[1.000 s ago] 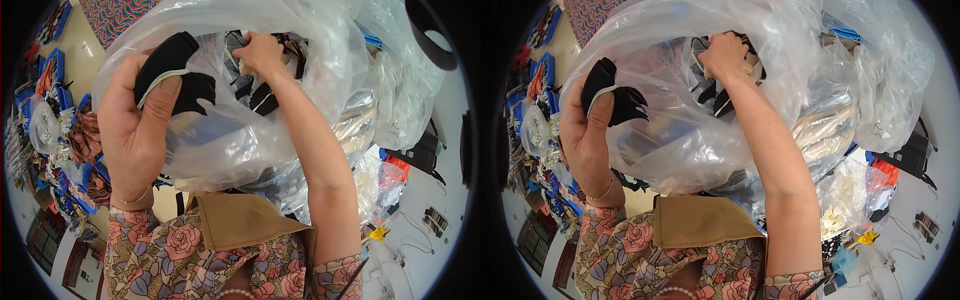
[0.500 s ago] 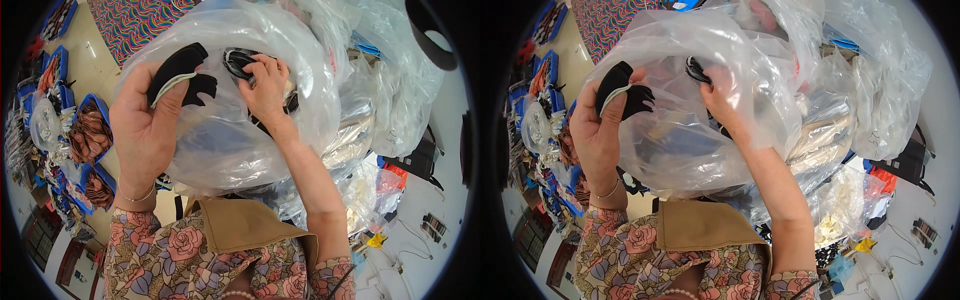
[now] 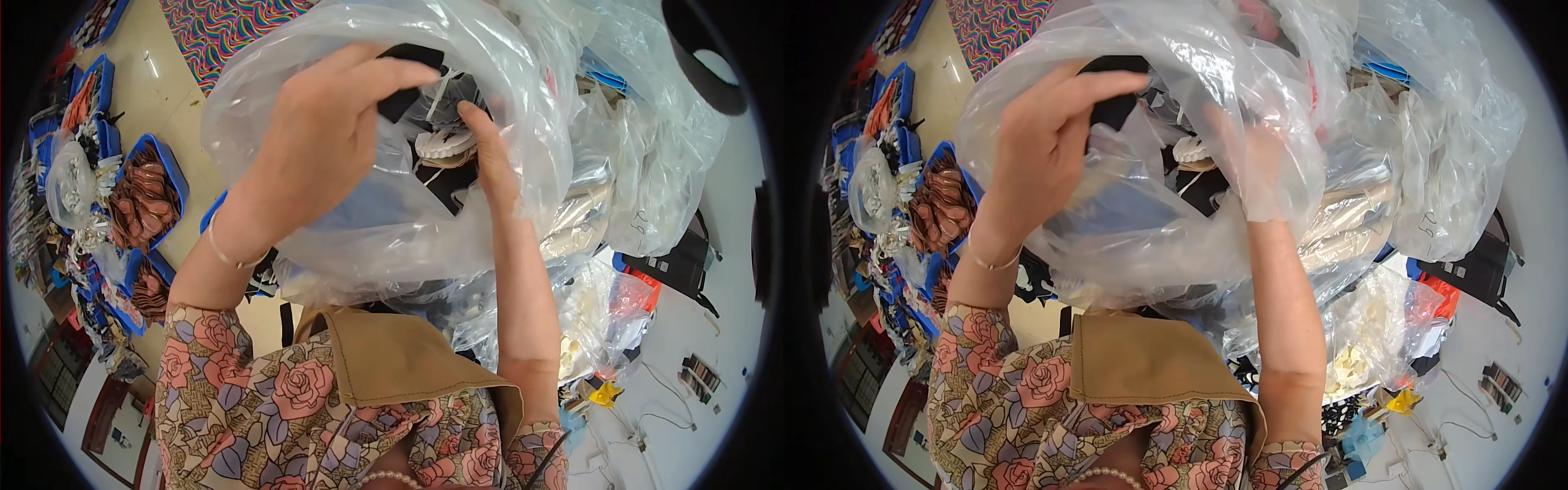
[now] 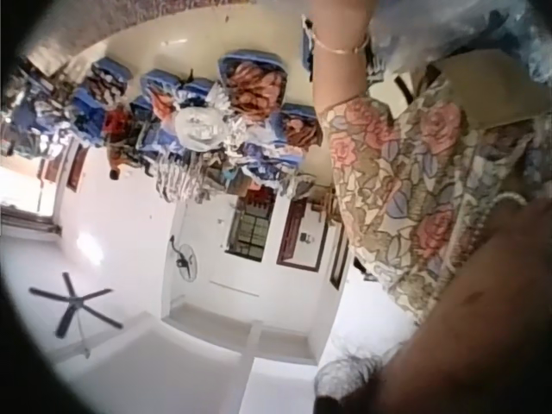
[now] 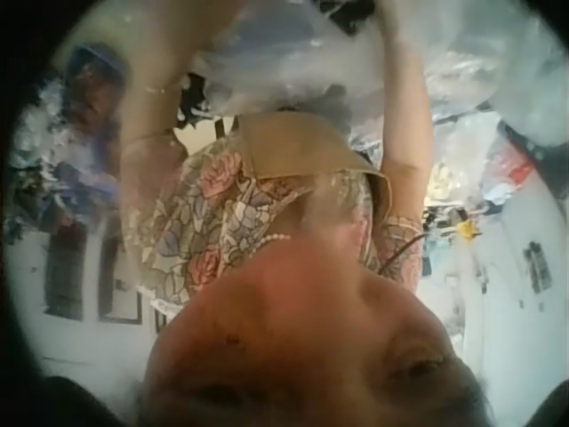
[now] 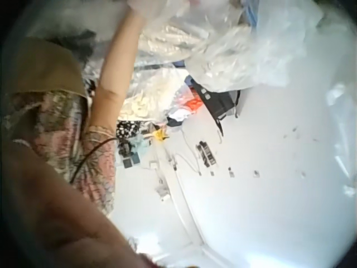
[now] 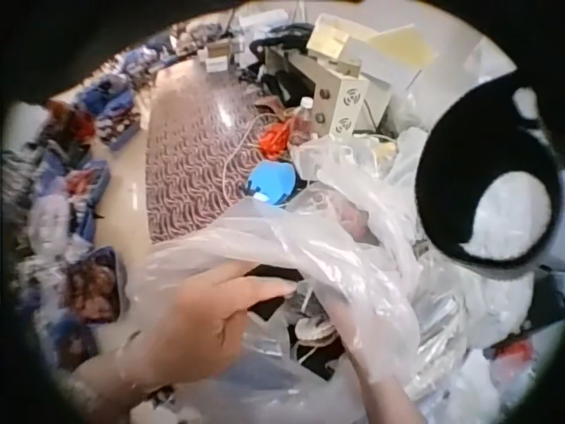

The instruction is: The person fits covers onto plastic shoe heel pieces, sorts heel components on the table, unpacks bundled shoe parts from large plastic bags, and attaches leather pieces onto heel molds.

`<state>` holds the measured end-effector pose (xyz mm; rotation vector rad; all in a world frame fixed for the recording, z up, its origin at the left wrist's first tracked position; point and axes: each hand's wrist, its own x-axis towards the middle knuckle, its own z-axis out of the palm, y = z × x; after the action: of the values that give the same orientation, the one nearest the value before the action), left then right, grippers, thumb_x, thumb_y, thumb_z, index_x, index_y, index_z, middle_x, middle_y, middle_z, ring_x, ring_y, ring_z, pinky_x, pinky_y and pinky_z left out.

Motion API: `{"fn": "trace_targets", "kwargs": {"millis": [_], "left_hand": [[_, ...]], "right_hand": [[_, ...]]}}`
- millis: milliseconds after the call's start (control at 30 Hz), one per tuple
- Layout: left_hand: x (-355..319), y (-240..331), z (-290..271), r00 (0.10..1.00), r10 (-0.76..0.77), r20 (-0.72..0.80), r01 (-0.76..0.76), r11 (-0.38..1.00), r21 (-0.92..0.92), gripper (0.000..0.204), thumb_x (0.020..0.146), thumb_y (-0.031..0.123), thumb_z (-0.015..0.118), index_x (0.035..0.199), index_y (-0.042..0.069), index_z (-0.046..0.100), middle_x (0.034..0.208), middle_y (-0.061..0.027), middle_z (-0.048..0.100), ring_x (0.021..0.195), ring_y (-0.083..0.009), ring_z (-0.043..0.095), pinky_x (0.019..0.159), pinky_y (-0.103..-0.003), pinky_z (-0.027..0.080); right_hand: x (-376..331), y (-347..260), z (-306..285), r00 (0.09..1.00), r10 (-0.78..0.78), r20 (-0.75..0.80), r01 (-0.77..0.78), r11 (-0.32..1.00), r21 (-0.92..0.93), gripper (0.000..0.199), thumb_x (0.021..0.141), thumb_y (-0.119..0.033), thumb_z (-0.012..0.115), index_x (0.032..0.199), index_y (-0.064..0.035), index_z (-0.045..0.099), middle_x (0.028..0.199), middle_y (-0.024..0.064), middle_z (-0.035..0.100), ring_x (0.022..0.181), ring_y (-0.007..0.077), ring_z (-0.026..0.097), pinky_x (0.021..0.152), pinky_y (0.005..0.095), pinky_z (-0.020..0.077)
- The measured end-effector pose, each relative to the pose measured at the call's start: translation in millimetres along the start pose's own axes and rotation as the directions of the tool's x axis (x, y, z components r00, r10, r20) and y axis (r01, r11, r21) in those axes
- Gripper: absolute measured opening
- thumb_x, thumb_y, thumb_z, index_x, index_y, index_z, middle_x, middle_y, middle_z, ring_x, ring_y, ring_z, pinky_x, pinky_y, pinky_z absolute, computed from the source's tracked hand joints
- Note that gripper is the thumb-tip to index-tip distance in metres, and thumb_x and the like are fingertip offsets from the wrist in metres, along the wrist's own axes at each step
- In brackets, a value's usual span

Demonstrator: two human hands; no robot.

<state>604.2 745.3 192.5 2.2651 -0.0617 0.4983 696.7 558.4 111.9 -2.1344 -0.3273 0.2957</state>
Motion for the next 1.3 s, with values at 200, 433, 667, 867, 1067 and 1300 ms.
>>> {"fn": "trace_targets", "kwargs": {"millis": [200,433,667,867,1067,1300], "left_hand": [[-1.3,-17.2,16.4,0.976,-0.196,0.09,0.172,0.959,0.226,0.03,0.074,-0.008,0.044,0.092,0.003,0.065,0.091,-0.0164,0.062,0.08,-0.0342,0.059,0.074,-0.036,0.046],[15.0,-15.3,46.5,0.987,-0.146,0.066,0.14,0.986,0.085,0.02,0.071,0.001,0.052,0.082,0.004,0.068,0.087,-0.0172,0.064,0.082,-0.0347,0.061,0.073,-0.041,0.048],[2.5,-38.6,69.6,0.708,-0.393,0.586,0.129,0.889,0.439,0.028,0.07,0.002,0.052,0.094,0.004,0.065,0.091,-0.0203,0.063,0.086,-0.0339,0.06,0.076,-0.037,0.048],[-13.7,-32.2,45.3,0.798,-0.501,0.334,0.603,0.658,-0.451,0.034,0.079,0.001,0.046,0.111,0.0,0.058,0.105,-0.0135,0.063,0.093,-0.0226,0.06,0.083,-0.032,0.047],[-41.3,-28.6,63.3,0.756,-0.483,0.443,0.579,0.176,-0.796,0.038,0.084,0.002,0.043,0.12,-0.004,0.052,0.112,-0.0097,0.06,0.099,-0.0176,0.058,0.087,-0.031,0.045],[-63.9,3.5,35.9,0.73,-0.328,0.6,0.662,0.118,-0.74,0.048,0.084,0.006,0.046,0.13,-0.007,0.043,0.126,-0.0111,0.051,0.113,-0.0149,0.049,0.098,-0.028,0.036]], "right_hand": [[7.0,8.8,-8.4,0.994,0.015,0.112,-0.012,0.999,-0.032,0.044,0.072,-0.013,0.07,0.111,-0.0009,0.054,0.099,0.01,0.059,0.091,0.0201,0.057,0.078,0.0299,0.0446],[12.6,19.5,-10.8,0.975,0.168,0.149,-0.172,0.985,0.016,0.051,0.076,-0.018,0.067,0.121,0.0005,0.049,0.1,0.0077,0.058,0.096,0.0163,0.055,0.082,0.0286,0.0432],[8.7,56.6,-26.9,0.872,-0.469,0.139,0.489,0.831,-0.264,0.057,0.08,-0.03,0.061,0.13,-0.0099,0.042,0.116,0.0173,0.056,0.101,0.0338,0.056,0.085,0.0385,0.046],[5.3,17.5,-44.4,0.946,0.237,0.22,-0.304,0.422,0.854,0.048,0.087,-0.022,0.057,0.13,-0.007,0.042,0.128,0.0064,0.049,0.115,0.0195,0.048,0.099,0.037,0.0374],[-36.3,-3.2,-51.0,0.786,0.217,0.578,-0.601,0.484,0.636,0.04,0.077,-0.02,0.067,0.112,-0.0066,0.053,0.104,0.0027,0.061,0.096,0.0169,0.058,0.087,0.0342,0.0457],[-84.2,-5.6,-48.9,0.878,0.152,0.453,-0.478,0.314,0.821,0.036,0.076,0.001,0.059,0.112,-0.0041,0.054,0.108,0.0069,0.06,0.099,0.0179,0.058,0.089,0.0317,0.0459]]}}
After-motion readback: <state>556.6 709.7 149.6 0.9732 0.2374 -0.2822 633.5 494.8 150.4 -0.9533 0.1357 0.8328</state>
